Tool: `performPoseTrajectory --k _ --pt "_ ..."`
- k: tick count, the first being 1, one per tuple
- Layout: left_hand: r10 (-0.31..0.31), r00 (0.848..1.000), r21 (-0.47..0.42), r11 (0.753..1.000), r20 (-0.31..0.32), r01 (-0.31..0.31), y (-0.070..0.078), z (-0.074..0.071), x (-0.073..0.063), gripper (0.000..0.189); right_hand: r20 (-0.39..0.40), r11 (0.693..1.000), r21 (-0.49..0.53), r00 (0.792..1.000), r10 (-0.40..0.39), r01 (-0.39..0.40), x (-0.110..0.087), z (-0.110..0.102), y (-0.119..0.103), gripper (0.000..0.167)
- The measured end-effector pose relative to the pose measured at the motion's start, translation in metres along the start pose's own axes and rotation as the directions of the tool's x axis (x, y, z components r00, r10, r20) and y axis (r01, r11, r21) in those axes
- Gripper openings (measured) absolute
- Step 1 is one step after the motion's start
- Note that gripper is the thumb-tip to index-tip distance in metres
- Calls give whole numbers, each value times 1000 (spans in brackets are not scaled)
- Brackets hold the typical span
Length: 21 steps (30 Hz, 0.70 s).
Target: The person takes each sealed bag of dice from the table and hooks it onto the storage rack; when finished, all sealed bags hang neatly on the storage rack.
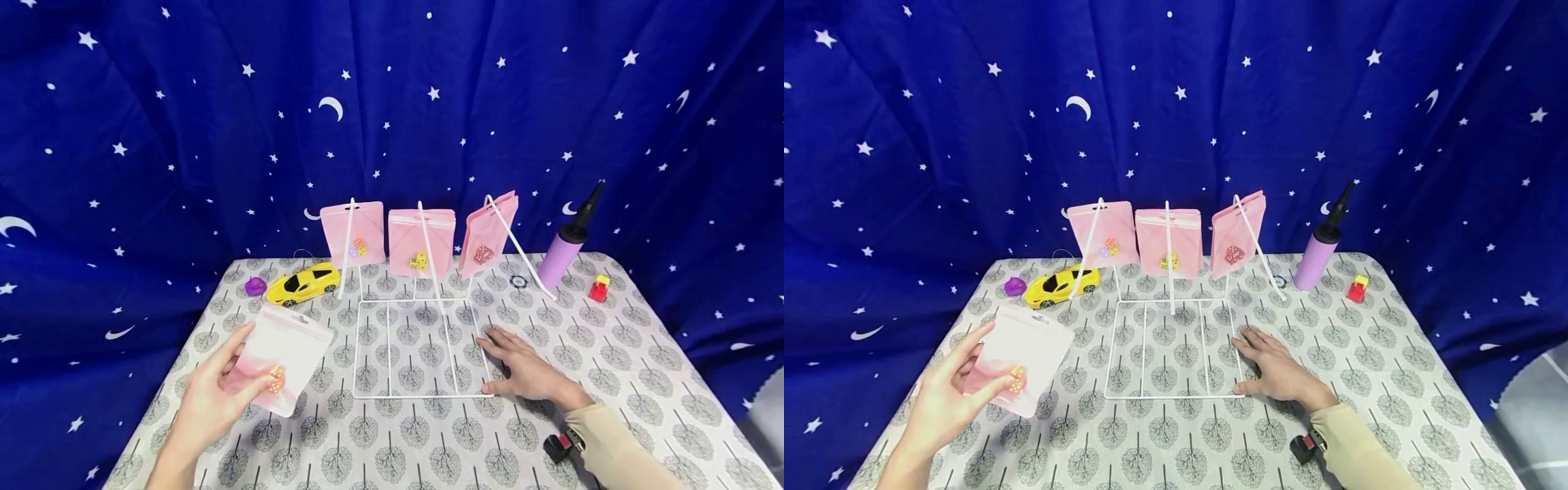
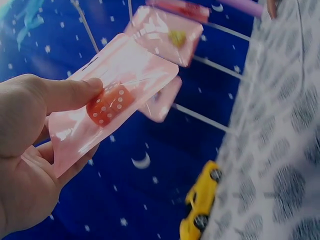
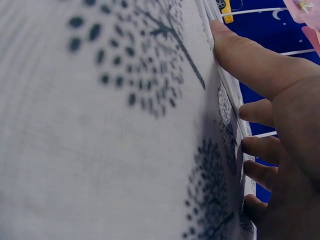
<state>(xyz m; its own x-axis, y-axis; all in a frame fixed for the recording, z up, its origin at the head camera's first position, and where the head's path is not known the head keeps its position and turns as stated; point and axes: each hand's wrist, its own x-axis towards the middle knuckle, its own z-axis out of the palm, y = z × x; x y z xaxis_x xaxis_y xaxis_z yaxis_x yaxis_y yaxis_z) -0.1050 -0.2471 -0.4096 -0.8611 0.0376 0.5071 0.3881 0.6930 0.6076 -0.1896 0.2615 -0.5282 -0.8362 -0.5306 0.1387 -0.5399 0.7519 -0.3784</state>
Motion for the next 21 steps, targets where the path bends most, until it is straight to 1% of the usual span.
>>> performPoseTrajectory --k 3,4,6,8,10,11,14,16,19,21 --pt "94 995 -19 995 -19 -94 13 1 1 94 7 1000 -1 1000 8 -8 0 1 0 96" --pt "140 990 -39 989 -30 -141 17 2 2 93 7 1000 -1 1000 10 -10 0 1 1 96" --pt "198 979 -88 976 -38 -201 24 3 4 92 2 1000 -2 1000 7 -7 0 1 1 96" --pt "262 963 -136 954 -59 -268 29 4 6 89 -3 1000 -4 1000 3 -3 0 2 2 96" --pt "317 944 -151 933 -90 -327 34 5 10 82 -9 1000 -3 1000 0 0 0 2 2 95" --pt "331 939 -156 926 -98 -343 36 6 12 80 -11 1000 -4 1000 0 0 0 2 2 95" --pt "382 914 -153 903 -136 -401 41 8 20 76 -14 1000 -4 1000 1 -1 0 1 2 95" --pt "398 905 -205 883 -147 -422 44 10 25 75 -15 1000 -3 1000 0 0 0 1 2 94" --pt "403 902 -272 860 -155 -431 49 13 30 77 -12 1000 -3 1000 -3 3 0 1 2 95" --pt "395 906 -302 854 -154 -424 53 14 32 81 -9 1000 -5 1000 -3 3 0 1 1 95"
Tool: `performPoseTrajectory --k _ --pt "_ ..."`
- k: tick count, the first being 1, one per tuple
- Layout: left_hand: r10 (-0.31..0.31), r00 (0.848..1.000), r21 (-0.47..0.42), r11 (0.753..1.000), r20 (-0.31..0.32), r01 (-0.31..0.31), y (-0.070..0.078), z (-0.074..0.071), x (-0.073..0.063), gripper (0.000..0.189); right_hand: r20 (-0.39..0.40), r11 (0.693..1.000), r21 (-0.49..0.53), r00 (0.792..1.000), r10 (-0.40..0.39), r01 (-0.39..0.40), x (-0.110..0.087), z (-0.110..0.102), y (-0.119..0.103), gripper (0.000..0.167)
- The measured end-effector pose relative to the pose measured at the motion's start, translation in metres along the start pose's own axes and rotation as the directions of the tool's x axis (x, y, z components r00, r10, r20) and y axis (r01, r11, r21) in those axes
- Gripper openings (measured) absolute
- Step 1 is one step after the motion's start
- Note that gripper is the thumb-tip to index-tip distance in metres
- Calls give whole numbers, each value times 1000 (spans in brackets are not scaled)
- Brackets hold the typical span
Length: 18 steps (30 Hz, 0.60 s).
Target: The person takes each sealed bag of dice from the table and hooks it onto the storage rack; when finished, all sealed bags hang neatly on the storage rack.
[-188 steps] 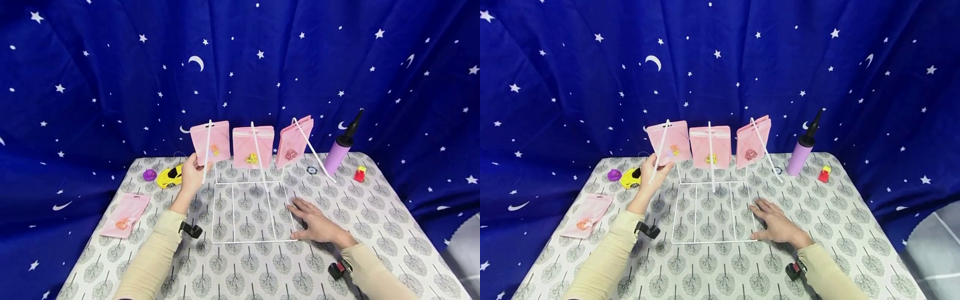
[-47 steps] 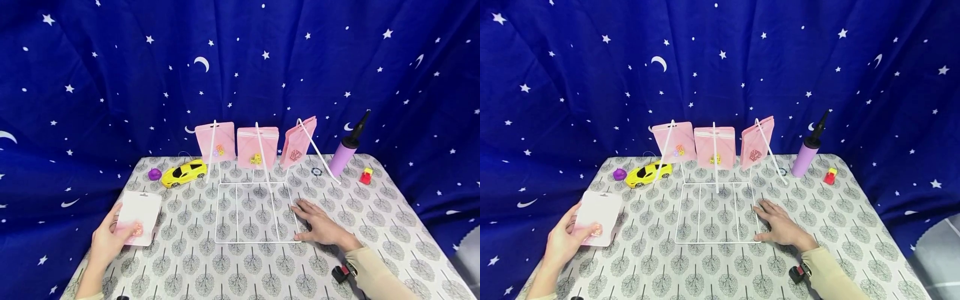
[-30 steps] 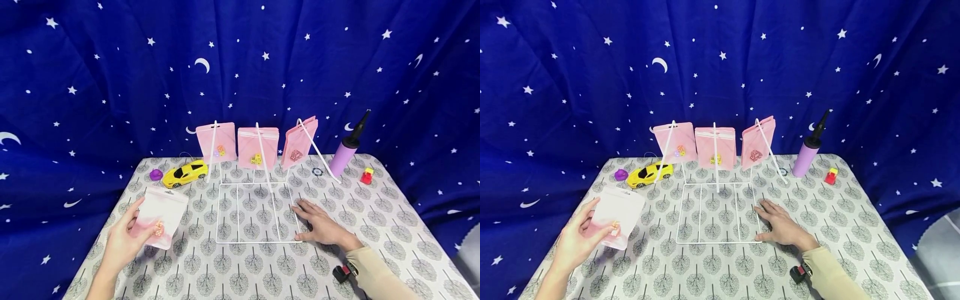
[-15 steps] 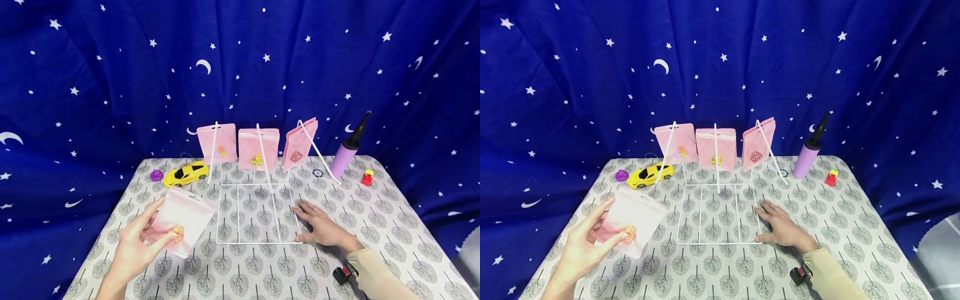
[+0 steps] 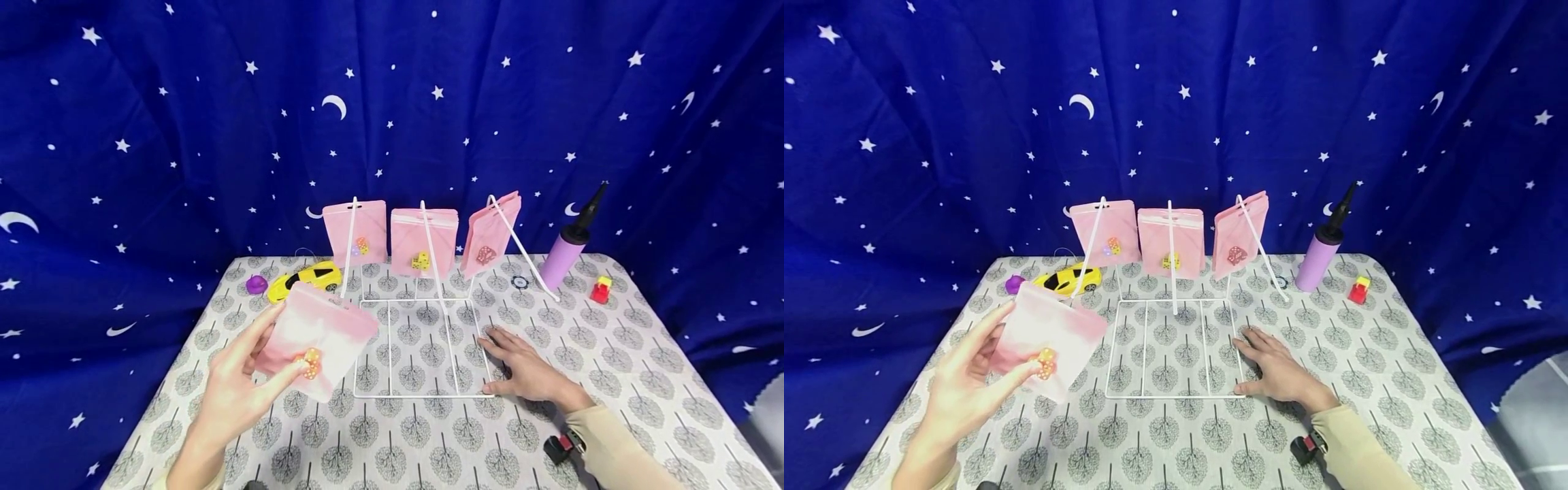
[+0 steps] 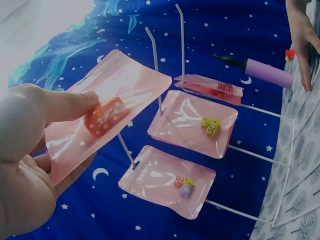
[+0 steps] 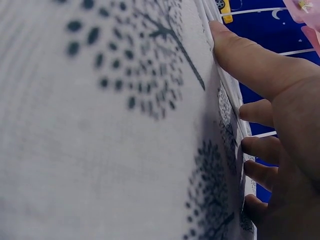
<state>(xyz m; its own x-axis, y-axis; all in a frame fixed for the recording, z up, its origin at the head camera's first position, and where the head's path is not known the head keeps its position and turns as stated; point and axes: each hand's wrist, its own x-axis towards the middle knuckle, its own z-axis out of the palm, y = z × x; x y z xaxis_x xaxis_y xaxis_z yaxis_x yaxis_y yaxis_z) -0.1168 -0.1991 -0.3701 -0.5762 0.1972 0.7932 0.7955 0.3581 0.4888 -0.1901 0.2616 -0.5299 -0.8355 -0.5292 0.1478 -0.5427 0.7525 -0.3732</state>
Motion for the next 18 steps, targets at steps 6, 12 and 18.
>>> performPoseTrajectory --k 6,12,18 --pt "-56 998 36 998 -11 57 4 5 4 88 -6 1000 -3 1000 -6 6 0 -1 -1 94" --pt "-83 997 -24 996 -10 82 4 7 4 89 -34 999 -14 999 -31 31 0 0 0 93" --pt "-84 996 -49 995 -2 84 4 8 3 89 -26 1000 -3 999 -19 19 0 0 0 94"
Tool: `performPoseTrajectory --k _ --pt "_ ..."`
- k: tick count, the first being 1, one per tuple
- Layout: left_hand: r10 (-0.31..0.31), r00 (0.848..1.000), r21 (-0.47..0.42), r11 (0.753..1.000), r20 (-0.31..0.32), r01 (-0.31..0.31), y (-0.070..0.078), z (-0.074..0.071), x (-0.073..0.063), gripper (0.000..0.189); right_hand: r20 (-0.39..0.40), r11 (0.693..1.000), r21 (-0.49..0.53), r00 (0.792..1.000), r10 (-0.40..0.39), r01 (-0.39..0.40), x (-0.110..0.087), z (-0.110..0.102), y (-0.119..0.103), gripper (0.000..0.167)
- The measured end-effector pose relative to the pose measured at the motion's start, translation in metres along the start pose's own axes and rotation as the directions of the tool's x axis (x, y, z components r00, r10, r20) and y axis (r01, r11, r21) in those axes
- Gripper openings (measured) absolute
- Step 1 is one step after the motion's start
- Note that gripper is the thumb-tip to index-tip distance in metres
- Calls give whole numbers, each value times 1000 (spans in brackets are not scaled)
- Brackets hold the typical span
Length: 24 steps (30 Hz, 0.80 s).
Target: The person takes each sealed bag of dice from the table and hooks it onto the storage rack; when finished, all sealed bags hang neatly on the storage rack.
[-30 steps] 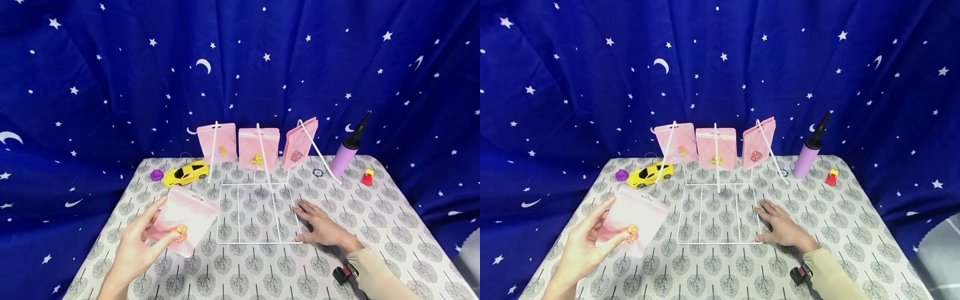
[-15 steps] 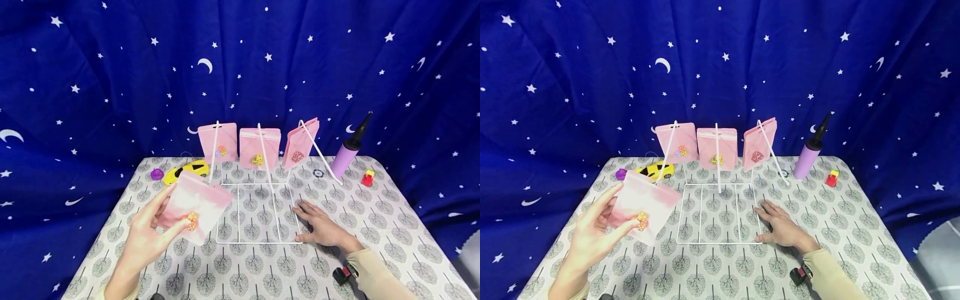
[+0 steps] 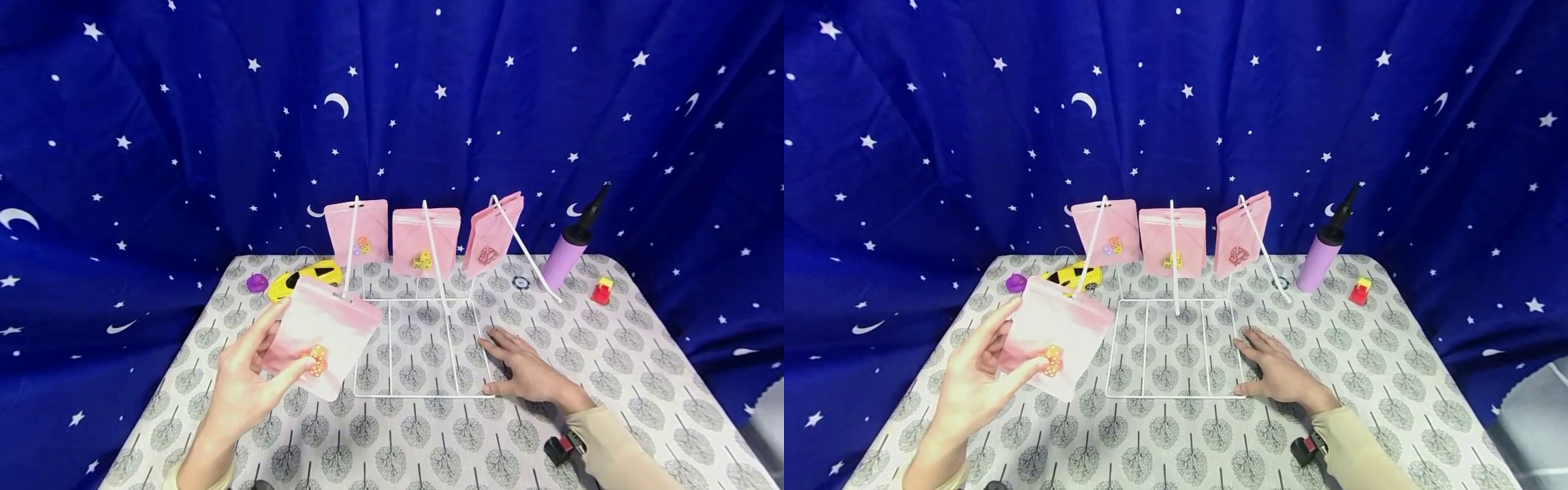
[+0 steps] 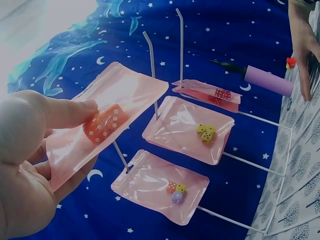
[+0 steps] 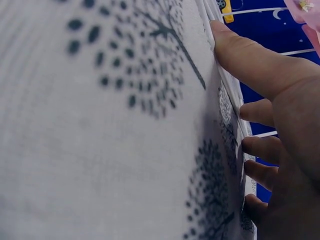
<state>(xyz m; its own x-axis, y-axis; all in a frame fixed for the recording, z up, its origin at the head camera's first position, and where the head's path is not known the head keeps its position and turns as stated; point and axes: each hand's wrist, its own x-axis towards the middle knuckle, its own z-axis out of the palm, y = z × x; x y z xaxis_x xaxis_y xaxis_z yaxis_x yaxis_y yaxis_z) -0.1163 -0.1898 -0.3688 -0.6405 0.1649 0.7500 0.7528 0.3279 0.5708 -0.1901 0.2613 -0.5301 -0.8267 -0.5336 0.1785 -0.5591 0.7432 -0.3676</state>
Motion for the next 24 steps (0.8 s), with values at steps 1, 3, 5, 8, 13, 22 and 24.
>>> performPoseTrajectory --k 1,3,5,8,13,22,24 --pt "-10 1000 2 1000 1 10 0 0 0 89 6 1000 4 1000 6 -6 0 0 0 94" --pt "-34 999 7 999 5 34 1 0 -1 89 18 1000 7 1000 18 -18 0 0 1 94" --pt "-56 998 16 998 8 56 1 0 -1 88 24 1000 6 999 24 -24 0 0 1 95" --pt "-80 997 30 996 9 79 1 0 -3 89 23 1000 5 999 25 -25 0 0 2 95" --pt "-87 996 31 996 14 86 0 0 -4 89 26 1000 3 999 26 -26 0 1 3 96" --pt "-104 994 -34 994 18 105 -3 5 -6 89 29 1000 3 999 30 -30 1 2 4 97" --pt "-108 994 -70 992 10 109 -5 9 -8 89 30 1000 4 999 30 -30 1 2 4 97"
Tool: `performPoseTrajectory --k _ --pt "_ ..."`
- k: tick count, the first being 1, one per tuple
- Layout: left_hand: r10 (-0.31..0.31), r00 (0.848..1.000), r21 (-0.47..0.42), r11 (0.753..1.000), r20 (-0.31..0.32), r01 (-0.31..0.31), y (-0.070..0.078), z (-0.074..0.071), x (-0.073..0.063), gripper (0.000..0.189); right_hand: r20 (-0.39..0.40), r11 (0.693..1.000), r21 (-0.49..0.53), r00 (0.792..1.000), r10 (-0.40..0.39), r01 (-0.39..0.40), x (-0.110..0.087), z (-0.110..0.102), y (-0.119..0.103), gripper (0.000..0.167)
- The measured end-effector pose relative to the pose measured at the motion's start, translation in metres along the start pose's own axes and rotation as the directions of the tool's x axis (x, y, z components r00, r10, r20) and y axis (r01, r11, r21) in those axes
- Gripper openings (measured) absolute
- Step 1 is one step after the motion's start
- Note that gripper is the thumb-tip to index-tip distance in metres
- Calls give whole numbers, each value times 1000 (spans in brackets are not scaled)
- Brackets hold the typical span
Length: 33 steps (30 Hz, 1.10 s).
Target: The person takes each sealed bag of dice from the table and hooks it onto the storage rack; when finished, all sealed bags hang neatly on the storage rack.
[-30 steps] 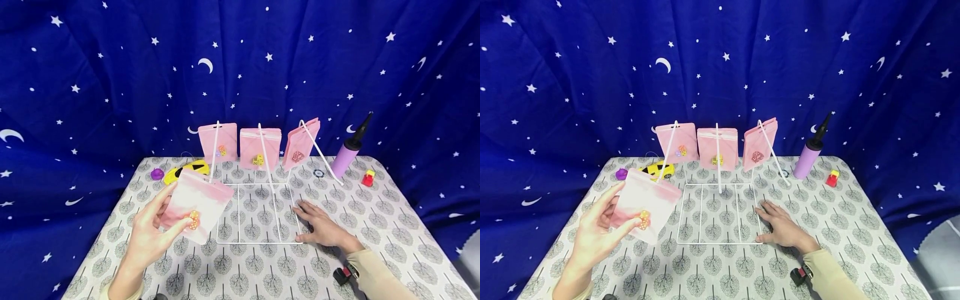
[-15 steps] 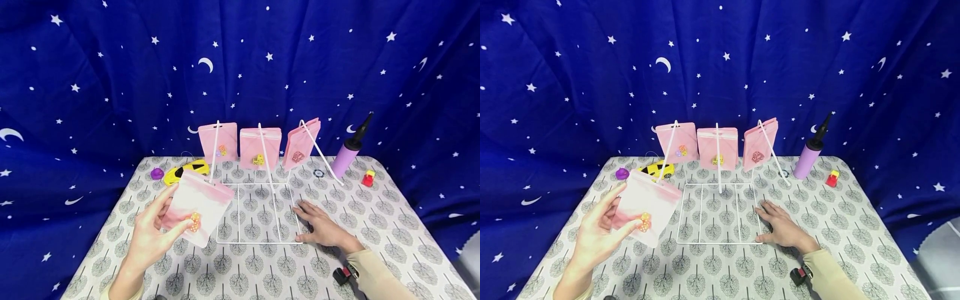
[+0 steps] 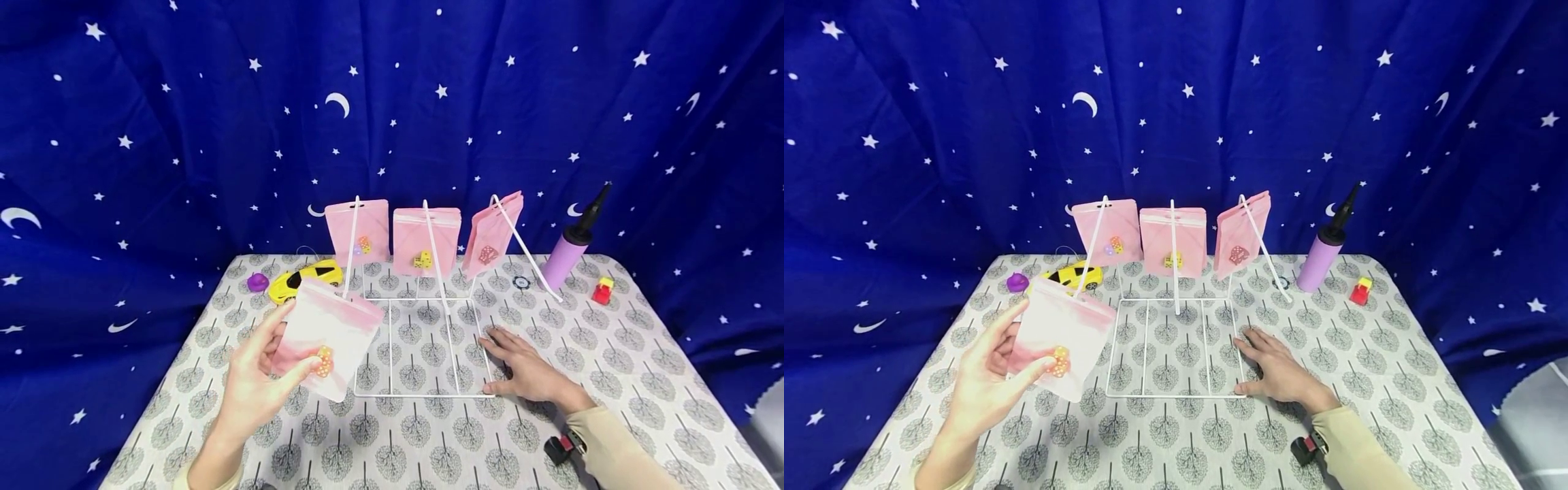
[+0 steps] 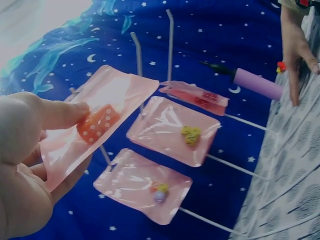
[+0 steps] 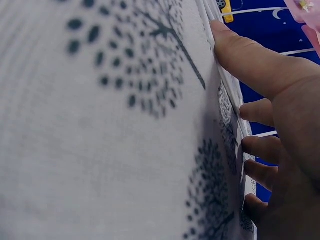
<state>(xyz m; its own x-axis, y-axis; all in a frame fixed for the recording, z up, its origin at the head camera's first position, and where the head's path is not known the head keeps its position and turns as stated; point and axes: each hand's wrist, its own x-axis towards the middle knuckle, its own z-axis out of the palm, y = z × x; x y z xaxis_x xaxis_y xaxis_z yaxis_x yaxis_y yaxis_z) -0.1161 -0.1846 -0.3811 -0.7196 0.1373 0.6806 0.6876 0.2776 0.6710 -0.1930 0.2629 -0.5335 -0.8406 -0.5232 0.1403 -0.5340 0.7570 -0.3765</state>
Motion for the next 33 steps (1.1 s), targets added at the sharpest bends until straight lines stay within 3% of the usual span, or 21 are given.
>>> performPoseTrajectory --k 4,10,16,21,28,33 --pt "3 999 -56 998 -44 -5 -7 10 -3 91 1 1000 2 1000 5 -5 -1 1 -1 97" --pt "25 993 -70 997 -113 -33 -18 22 -5 90 2 1000 6 1000 0 0 -2 1 -2 96" --pt "-51 986 -92 995 -156 37 -33 37 4 88 4 1000 15 1000 0 0 -2 -1 -2 96" --pt "-62 978 -54 997 -199 53 -54 50 23 85 11 1000 15 1000 0 0 0 -3 -2 96" --pt "-148 957 -9 988 -251 151 -86 65 60 80 3 1000 19 1000 -4 3 0 -3 -2 95" --pt "-154 947 -6 987 -281 159 -105 73 83 81 2 1000 15 1000 -11 11 -1 -3 -1 95"
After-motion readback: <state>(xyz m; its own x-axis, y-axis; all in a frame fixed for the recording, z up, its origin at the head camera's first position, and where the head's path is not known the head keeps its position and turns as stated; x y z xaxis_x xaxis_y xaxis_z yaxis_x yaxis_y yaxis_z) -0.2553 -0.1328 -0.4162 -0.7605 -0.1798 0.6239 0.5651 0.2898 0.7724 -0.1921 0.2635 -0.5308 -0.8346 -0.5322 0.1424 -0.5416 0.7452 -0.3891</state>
